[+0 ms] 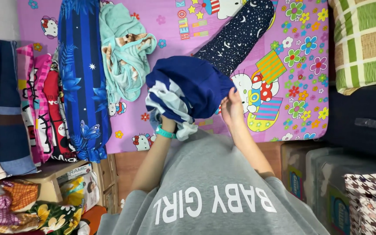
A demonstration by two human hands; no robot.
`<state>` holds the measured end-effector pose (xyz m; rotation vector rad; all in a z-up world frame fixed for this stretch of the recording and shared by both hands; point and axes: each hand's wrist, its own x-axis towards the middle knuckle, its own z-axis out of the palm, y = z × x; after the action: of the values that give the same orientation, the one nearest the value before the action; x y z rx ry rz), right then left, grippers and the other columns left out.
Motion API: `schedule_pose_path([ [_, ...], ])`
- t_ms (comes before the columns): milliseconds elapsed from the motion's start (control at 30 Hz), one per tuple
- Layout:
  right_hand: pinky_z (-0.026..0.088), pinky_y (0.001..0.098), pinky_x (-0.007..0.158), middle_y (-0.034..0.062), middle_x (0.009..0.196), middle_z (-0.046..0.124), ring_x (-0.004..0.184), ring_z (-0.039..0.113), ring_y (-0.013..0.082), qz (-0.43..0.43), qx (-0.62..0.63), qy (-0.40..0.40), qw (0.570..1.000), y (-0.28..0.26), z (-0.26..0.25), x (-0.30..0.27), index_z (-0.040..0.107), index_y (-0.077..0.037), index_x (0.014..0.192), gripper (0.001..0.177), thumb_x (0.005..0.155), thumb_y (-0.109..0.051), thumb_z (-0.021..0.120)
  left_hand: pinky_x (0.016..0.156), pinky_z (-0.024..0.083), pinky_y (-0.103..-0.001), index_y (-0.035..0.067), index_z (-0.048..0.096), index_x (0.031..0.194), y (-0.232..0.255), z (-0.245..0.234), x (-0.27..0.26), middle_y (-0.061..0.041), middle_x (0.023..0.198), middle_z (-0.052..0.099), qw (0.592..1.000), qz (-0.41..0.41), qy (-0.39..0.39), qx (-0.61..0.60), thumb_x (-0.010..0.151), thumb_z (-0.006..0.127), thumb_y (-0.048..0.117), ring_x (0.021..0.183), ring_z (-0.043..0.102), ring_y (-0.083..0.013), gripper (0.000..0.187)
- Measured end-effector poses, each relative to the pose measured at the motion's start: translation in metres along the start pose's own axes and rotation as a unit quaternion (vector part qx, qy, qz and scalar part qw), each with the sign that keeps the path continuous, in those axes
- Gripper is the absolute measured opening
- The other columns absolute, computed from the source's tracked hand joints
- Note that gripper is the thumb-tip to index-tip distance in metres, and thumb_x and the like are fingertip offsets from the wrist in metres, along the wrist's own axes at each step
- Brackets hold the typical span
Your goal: The person rolls a blue and white striped duvet cover around a long cylindrical pillow on a Hello Kitty bedsheet. They then place the rolled bundle aside and pick up a blue butterfly-patterned pillowcase and a striped pillow, handling them briefly.
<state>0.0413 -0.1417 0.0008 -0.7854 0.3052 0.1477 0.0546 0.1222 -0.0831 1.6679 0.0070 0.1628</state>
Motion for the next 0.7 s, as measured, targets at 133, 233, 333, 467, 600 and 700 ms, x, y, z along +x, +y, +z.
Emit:
schedule_pose_path([
  [133, 0.052, 0.0289, 0.073, 0.0032, 0.097, 0.07, 0.081, 0.065, 0.015, 0.022, -0.01, 0.098, 0.995, 0.004, 0.014, 0.031, 0.06, -0.009, 0.119, 0.025, 0.1, -0.025, 0.059, 0.107, 0.046, -0.042, -0.003, 0.048, 0.139, 0.011, -0.025, 0.002, -0.022, 0.136, 0.058, 1.0, -0.004, 0.026, 0.012, 0.104, 0.054, 0.018, 0.127, 0.057, -0.0325, 0.041],
  [233, 0.05, 0.0318, 0.082, 0.0062, 0.104, 0.066, 0.092, 0.062, 0.0181, 0.097, -0.088, 0.172, 0.976, 0.002, -0.002, 0.056, 0.059, -0.008, 0.12, 0.026, 0.097, -0.019, 0.062, 0.107, 0.046, -0.043, -0.004, 0.048, 0.139, 0.039, -0.022, -0.009, -0.022, 0.136, 0.058, 0.994, 0.042, 0.031, 0.092, 0.103, 0.054, 0.017, 0.127, 0.057, -0.0334, 0.042],
  [333, 0.047, 0.0347, 0.091, 0.0092, 0.112, 0.063, 0.102, 0.06, 0.0212, 0.086, -0.244, 0.202, 0.945, -0.009, 0.005, 0.069, 0.057, -0.006, 0.122, 0.029, 0.095, -0.014, 0.064, 0.108, 0.046, -0.044, -0.004, 0.048, 0.139, 0.079, -0.014, -0.015, -0.023, 0.137, 0.058, 0.981, 0.06, 0.02, 0.183, 0.103, 0.055, 0.017, 0.128, 0.057, -0.0343, 0.043],
  [467, 0.044, 0.0386, 0.104, 0.0132, 0.121, 0.058, 0.117, 0.056, 0.0253, -0.271, -0.501, 0.103, 0.815, -0.032, 0.068, 0.033, 0.056, -0.004, 0.123, 0.034, 0.092, -0.007, 0.068, 0.093, 0.051, -0.046, -0.003, 0.062, 0.123, 0.12, -0.01, -0.019, -0.024, 0.117, 0.067, 0.955, 0.031, -0.036, 0.293, 0.095, 0.06, 0.018, 0.109, 0.065, -0.0382, 0.035],
  [600, 0.041, 0.0412, 0.102, 0.0144, 0.119, 0.059, 0.115, 0.055, 0.0327, -0.39, -0.587, -0.196, 0.682, -0.033, 0.148, -0.026, 0.063, -0.005, 0.118, 0.035, 0.085, -0.013, 0.072, 0.08, 0.055, -0.049, 0.002, 0.071, 0.105, 0.138, -0.011, -0.018, -0.023, 0.098, 0.072, 0.898, 0.025, -0.103, 0.428, 0.091, 0.061, 0.018, 0.09, 0.07, -0.0407, 0.024],
  [700, 0.038, 0.045, 0.091, 0.0136, 0.107, 0.062, 0.102, 0.057, 0.0342, -0.389, -0.653, -0.2, 0.619, -0.033, 0.171, -0.025, 0.068, -0.007, 0.106, 0.026, 0.083, -0.017, 0.073, 0.074, 0.056, -0.05, 0.007, 0.073, 0.088, 0.146, -0.007, -0.017, -0.019, 0.084, 0.072, 0.859, 0.037, -0.138, 0.491, 0.092, 0.062, 0.019, 0.078, 0.071, -0.0379, 0.016],
])
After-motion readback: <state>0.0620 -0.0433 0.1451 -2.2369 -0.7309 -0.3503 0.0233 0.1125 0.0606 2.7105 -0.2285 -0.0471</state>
